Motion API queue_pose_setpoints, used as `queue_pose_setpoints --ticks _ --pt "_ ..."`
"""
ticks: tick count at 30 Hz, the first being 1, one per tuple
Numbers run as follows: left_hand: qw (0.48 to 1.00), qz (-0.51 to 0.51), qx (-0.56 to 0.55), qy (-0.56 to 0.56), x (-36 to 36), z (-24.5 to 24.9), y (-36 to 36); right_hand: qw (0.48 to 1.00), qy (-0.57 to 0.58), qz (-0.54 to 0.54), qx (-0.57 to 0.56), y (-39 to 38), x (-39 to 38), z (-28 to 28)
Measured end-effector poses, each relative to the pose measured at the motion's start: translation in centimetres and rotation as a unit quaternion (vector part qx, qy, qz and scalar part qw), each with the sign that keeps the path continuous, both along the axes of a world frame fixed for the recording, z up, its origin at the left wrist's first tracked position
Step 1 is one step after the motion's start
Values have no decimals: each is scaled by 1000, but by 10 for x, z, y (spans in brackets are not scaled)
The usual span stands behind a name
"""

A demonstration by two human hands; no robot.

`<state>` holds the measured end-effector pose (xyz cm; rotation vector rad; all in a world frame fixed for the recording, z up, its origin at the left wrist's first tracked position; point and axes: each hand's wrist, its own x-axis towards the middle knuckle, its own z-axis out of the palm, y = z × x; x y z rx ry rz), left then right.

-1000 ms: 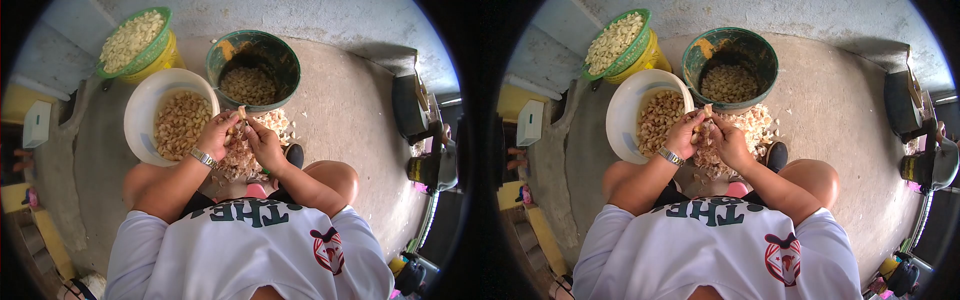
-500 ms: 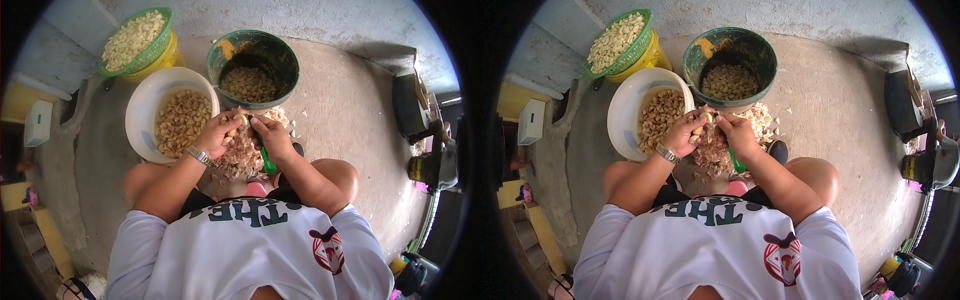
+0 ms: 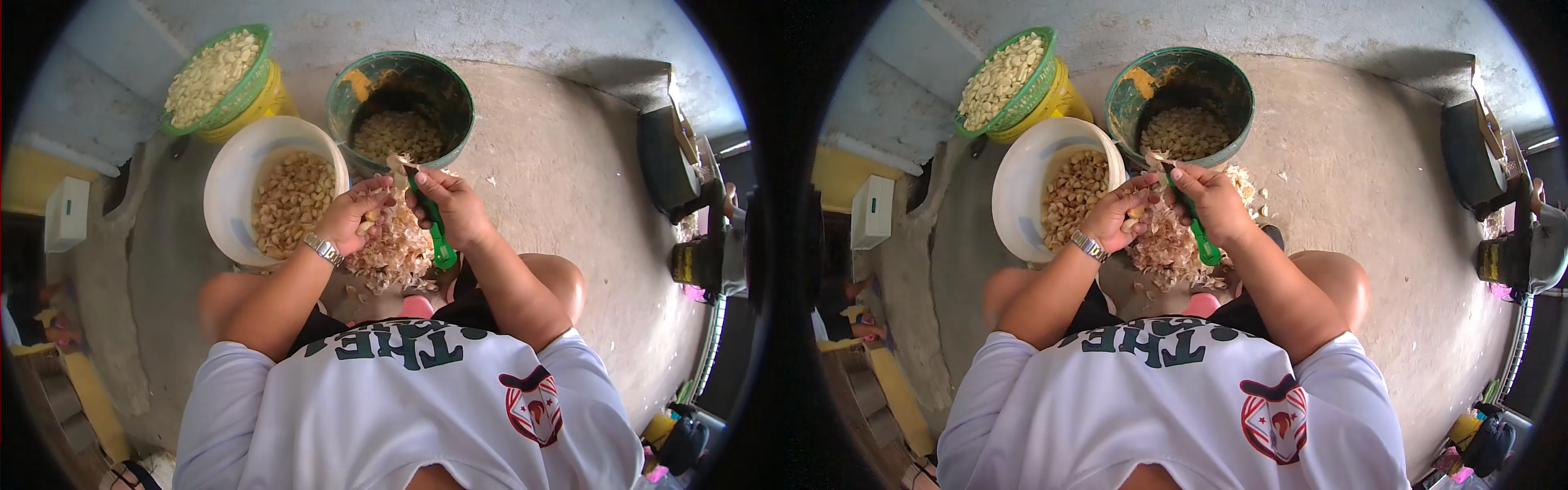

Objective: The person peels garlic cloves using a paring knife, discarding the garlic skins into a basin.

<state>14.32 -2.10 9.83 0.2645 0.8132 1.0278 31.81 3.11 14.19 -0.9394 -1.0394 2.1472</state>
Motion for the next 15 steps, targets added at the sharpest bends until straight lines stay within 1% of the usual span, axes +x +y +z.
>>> queue_pose_setpoints --ticks 3,6,12,15 --pt "1000 -19 19 -14 13 0 7 998 33 29 -36 5 7 4" --pt "996 -26 80 -34 25 -9 14 996 46 33 -74 3 7 5" --pt "994 4 106 -33 25 4 14 991 76 34 -103 6 11 10" --pt "993 -12 113 -37 20 7 15 991 74 36 -101 5 9 13"
